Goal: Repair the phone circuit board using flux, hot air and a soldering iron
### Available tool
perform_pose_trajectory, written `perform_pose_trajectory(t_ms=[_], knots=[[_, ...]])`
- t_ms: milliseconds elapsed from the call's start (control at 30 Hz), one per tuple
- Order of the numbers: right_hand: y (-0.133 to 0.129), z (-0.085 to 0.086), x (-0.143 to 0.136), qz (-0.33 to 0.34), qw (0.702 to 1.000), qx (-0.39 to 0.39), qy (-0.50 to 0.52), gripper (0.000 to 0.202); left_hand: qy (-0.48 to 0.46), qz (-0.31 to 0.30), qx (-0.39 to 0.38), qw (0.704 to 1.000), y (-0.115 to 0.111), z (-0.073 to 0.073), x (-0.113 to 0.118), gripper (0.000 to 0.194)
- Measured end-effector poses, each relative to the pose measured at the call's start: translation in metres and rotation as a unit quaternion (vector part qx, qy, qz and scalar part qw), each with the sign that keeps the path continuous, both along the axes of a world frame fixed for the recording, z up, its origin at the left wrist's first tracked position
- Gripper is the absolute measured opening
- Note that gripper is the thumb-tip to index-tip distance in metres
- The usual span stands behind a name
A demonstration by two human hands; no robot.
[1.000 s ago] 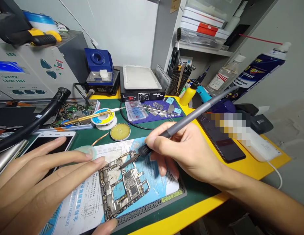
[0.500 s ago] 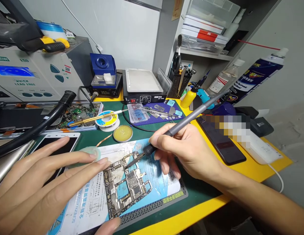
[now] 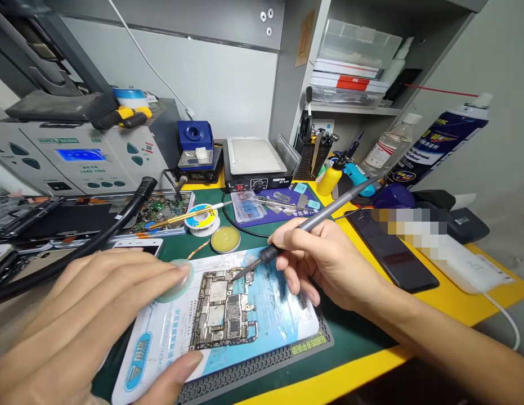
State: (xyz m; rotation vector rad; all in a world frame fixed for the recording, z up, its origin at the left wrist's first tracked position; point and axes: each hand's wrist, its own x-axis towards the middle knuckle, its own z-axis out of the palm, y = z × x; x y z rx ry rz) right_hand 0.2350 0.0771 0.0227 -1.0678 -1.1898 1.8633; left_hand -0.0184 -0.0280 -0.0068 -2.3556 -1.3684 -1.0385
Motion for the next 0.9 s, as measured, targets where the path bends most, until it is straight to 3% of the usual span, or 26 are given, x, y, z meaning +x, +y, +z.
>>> perform_pose_trajectory(t_ms=[133, 300, 633, 900], knots=[[0.0, 0.002, 0.0, 0.005, 1.0, 0.0, 0.004, 0.019, 0.007, 0.01, 0.005, 1.0, -0.001, 0.005, -0.008, 0.05], [0.004, 0.002, 0.003, -0.014, 1.0, 0.004, 0.011, 0.019, 0.055, 0.082, -0.014, 0.995, 0.003, 0.008, -0.019, 0.043], [0.006, 0.002, 0.003, -0.032, 0.999, 0.001, 0.022, 0.017, 0.054, 0.074, -0.022, 0.996, 0.011, -0.002, -0.021, 0.027], [0.009, 0.0, 0.005, -0.044, 0.998, 0.003, 0.036, 0.014, 0.043, 0.091, -0.018, 0.995, 0.008, 0.0, -0.026, 0.031]])
